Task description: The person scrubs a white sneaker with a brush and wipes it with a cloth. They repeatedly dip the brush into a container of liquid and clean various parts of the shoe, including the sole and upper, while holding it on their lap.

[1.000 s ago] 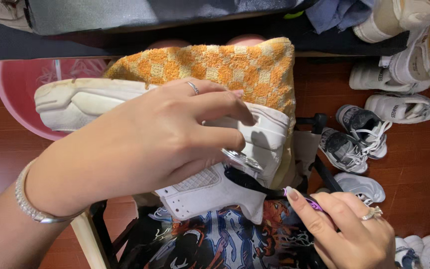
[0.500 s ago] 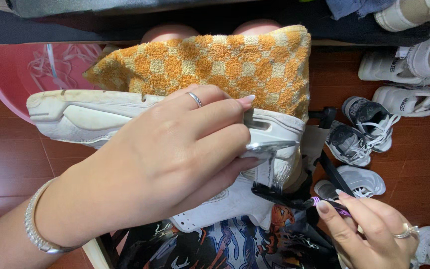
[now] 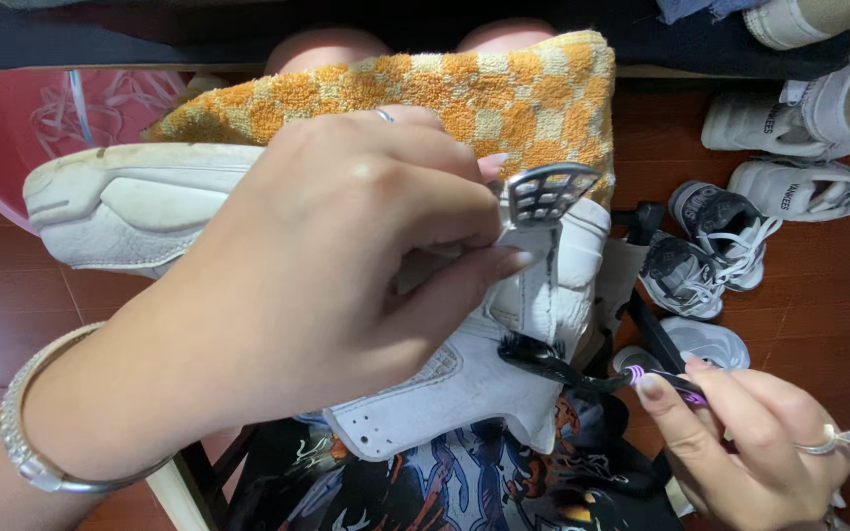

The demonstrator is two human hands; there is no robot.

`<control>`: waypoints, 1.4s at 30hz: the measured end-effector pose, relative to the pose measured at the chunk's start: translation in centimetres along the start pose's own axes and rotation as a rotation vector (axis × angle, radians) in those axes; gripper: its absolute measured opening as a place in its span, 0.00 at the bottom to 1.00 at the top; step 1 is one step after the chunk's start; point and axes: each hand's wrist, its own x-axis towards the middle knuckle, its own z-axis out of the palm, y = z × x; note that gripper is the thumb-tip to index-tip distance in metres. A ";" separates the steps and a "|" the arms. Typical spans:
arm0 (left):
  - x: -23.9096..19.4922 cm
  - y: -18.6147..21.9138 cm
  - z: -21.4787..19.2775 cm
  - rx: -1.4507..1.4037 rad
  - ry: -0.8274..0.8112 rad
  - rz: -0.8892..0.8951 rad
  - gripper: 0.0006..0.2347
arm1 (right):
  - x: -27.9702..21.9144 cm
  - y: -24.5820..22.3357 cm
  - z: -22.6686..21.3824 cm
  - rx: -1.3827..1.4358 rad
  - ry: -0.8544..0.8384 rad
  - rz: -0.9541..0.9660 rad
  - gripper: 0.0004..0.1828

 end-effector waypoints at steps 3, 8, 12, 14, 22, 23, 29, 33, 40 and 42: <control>-0.1 -0.2 0.4 -0.007 0.021 0.029 0.09 | 1.1 -0.3 0.0 -0.020 0.020 -0.080 0.18; 0.2 -0.3 0.0 -0.013 -0.047 -0.067 0.14 | 3.2 -1.3 0.0 0.046 -0.004 -0.039 0.18; 0.3 -0.2 -0.3 -0.076 -0.036 -0.077 0.11 | 1.8 -0.9 -1.8 0.038 -0.087 0.068 0.18; 0.5 -0.1 -0.3 -0.111 -0.021 -0.057 0.10 | 1.3 -0.7 -1.8 0.030 -0.092 0.106 0.18; 1.2 0.3 -0.7 -0.227 -0.048 -0.218 0.10 | 2.2 -0.1 -1.8 0.148 -0.019 0.077 0.17; 1.1 0.3 -0.6 -0.217 -0.043 -0.225 0.11 | 2.3 0.1 -1.7 0.164 -0.008 0.060 0.18; 0.5 0.4 0.5 -0.176 0.007 -0.217 0.13 | 3.1 0.4 -2.4 0.233 0.003 0.110 0.21; 0.4 0.3 0.3 -0.149 -0.010 -0.192 0.14 | 4.4 0.9 -2.4 0.239 0.026 0.130 0.25; 0.4 0.3 0.2 -0.224 0.009 -0.205 0.12 | 4.5 1.0 -2.2 0.284 0.030 0.110 0.28; 0.4 0.3 0.3 -0.234 0.021 -0.190 0.12 | 4.3 1.0 -2.1 0.263 0.008 0.169 0.28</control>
